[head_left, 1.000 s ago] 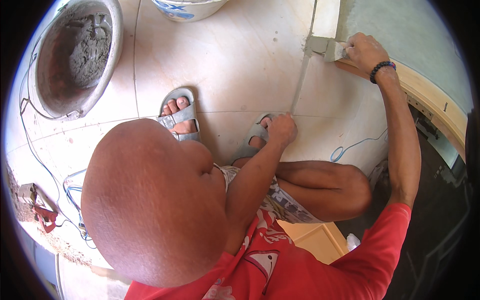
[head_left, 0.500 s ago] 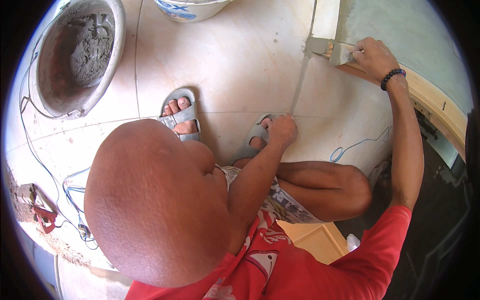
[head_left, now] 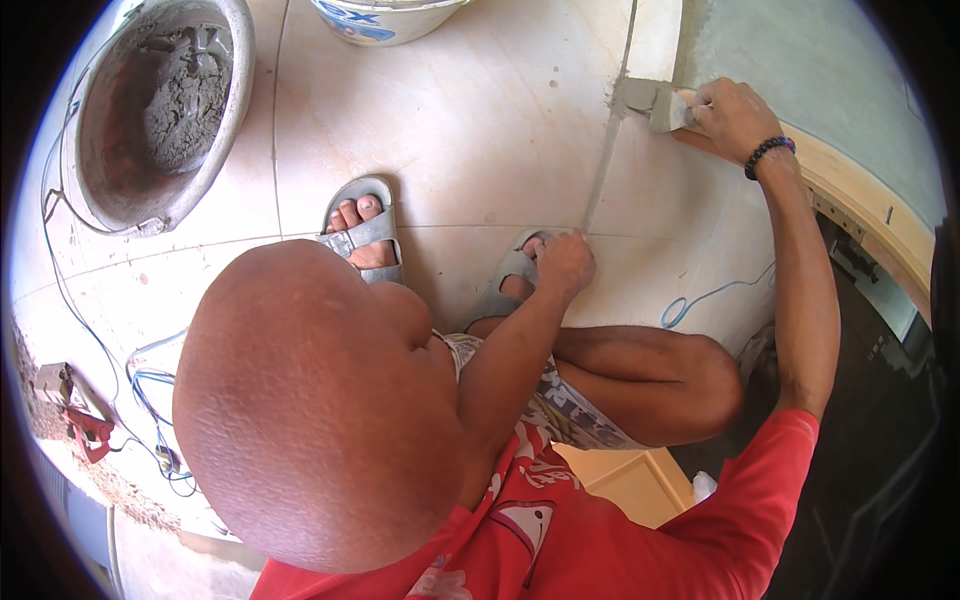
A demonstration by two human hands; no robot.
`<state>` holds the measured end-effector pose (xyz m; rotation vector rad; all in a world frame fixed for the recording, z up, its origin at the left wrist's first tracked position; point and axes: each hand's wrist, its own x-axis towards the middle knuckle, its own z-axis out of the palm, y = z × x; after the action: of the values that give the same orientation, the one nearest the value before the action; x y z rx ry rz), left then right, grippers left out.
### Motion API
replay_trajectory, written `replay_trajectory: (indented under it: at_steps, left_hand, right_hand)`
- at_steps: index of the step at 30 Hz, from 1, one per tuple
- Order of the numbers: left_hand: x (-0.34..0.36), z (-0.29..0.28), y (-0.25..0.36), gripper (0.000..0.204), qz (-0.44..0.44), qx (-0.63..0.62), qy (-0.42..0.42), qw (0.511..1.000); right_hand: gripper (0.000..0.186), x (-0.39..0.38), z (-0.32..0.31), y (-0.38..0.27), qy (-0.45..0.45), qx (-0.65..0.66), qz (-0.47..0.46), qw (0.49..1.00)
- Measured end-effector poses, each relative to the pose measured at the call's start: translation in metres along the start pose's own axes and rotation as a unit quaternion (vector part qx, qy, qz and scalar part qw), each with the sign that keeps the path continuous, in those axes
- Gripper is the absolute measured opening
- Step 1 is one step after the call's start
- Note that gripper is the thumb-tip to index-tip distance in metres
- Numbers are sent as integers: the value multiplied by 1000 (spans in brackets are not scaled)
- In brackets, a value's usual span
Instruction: The person scoops grout from a bucket using a trowel and applies it to the joints between floor tiles. They then use a smaller tool to smooth and clean the grout lines along the edges of the tiles.
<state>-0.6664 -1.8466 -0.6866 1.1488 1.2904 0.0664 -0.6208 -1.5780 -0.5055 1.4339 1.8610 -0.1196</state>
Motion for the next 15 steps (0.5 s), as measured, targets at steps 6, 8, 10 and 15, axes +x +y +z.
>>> replay_trajectory:
  at_steps: [6,8,10,15]
  left_hand:
    - [0,1,0,27,-2,-4,2,1000]
    - [0,1,1,27,-5,-6,2,1000]
    - [-2,-2,3,27,-8,-8,1,1000]
    - [-1,4,2,27,-6,-7,3,1000]
  right_hand:
    - [26,-16,-18,13,64,43,14,997]
    - [25,-21,-21,14,65,33,-3,997]
    - [25,-22,-20,16,62,35,-17,997]
    - [24,-17,-6,14,55,42,-19,997]
